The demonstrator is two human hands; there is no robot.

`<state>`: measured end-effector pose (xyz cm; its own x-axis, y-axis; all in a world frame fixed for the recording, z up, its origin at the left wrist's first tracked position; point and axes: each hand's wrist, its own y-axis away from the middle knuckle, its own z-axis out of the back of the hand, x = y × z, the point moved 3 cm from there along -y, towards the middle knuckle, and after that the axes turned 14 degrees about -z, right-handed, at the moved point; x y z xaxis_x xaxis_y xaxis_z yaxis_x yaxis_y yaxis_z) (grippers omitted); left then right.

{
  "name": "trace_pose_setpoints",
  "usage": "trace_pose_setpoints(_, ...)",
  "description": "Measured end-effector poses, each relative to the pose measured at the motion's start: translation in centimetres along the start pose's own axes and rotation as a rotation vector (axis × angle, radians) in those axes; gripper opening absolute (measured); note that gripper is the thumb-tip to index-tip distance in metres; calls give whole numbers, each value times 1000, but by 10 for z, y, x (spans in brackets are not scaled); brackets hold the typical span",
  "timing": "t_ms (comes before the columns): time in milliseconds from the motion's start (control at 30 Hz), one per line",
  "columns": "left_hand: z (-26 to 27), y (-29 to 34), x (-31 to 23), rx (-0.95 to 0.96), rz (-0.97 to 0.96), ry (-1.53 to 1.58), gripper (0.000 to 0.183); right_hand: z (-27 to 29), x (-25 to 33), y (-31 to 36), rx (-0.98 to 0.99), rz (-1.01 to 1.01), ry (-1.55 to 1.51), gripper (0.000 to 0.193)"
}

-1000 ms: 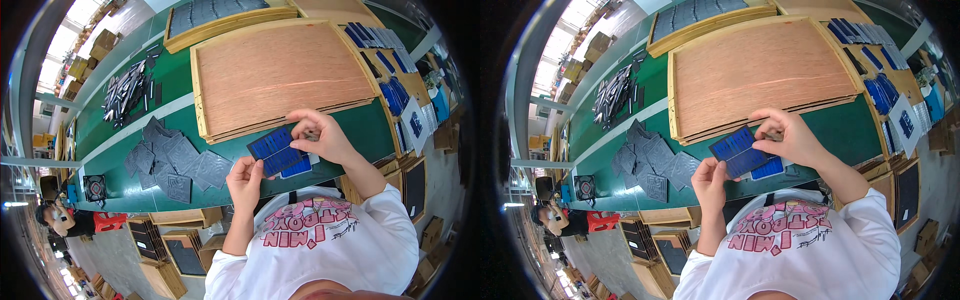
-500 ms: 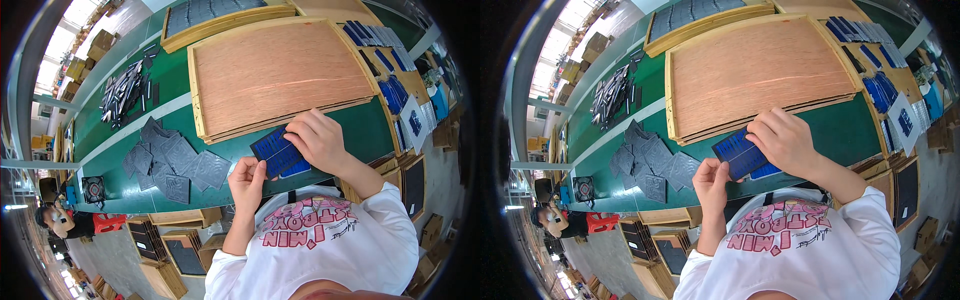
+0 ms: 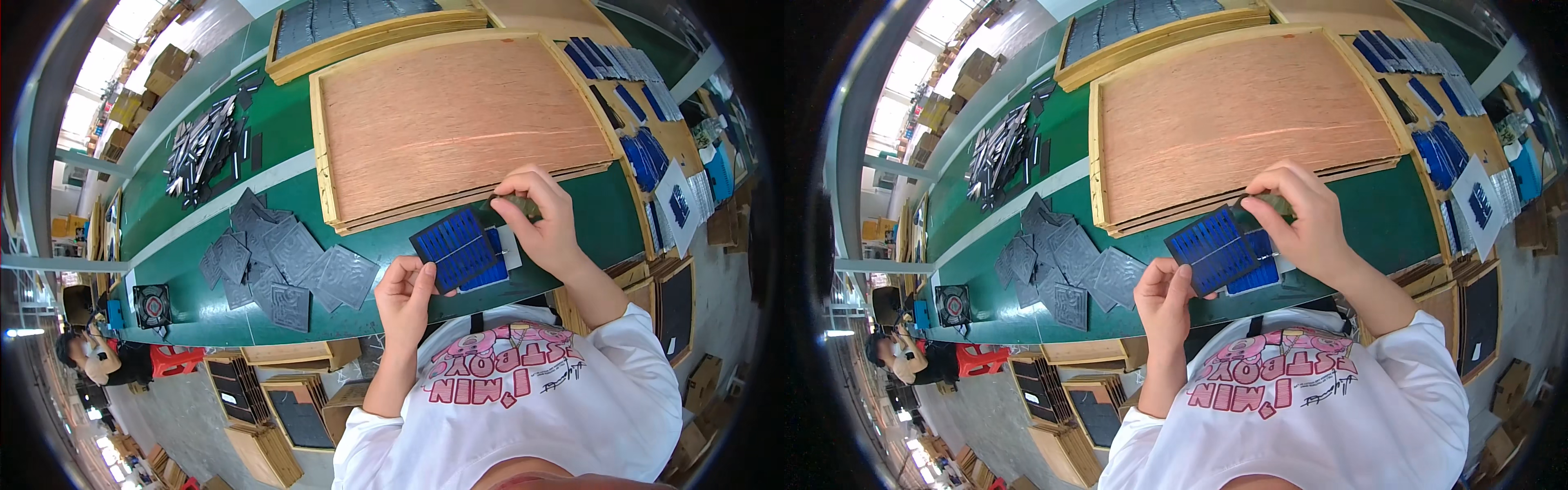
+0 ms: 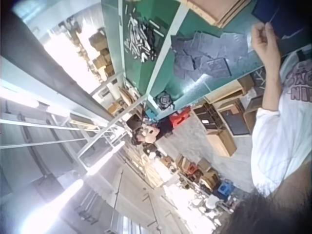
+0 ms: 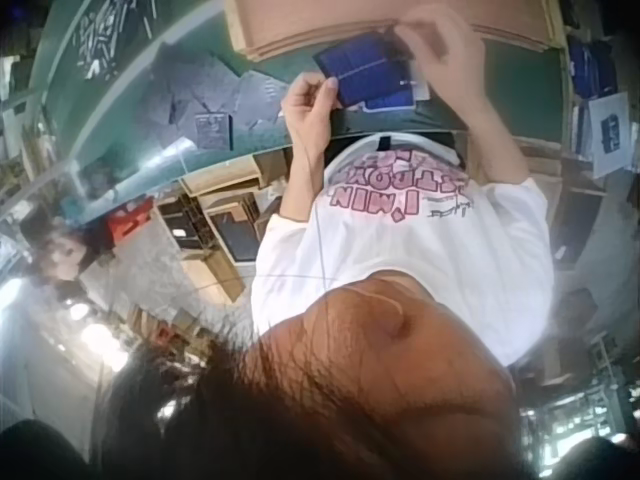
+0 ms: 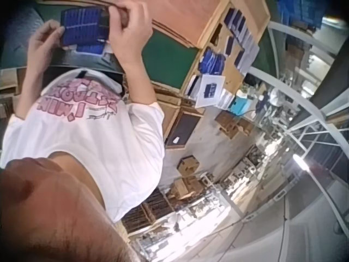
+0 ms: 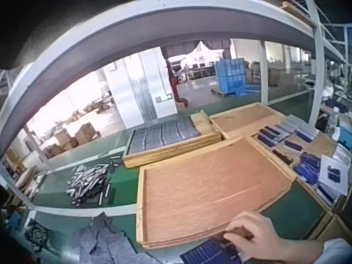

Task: The recorder is assembling small blue solar cell components into black plastic frames at a factory workstation on a conveyor belt.

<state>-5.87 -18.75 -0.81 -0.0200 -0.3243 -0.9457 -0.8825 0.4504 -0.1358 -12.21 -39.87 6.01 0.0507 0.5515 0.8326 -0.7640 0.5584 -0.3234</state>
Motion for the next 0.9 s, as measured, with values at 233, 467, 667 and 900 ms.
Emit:
trace_pose_setpoints(233,-6,2,3,-203,252,572,7,-18,-18,20,687,-282,-618,110)
trace_pose_setpoints(467,-14,15,16,-82,344,840,19,-58,-10,24,788,-195,-721,115)
trace_pose_setpoints(667,78,-4,-48,79,-384,-1376,90,-69,8,-77,615,67,-25,98)
trace_pose_setpoints(900,89,-1,-49,158,-337,-1450,90,-155,-35,-214,376,149,294,90)
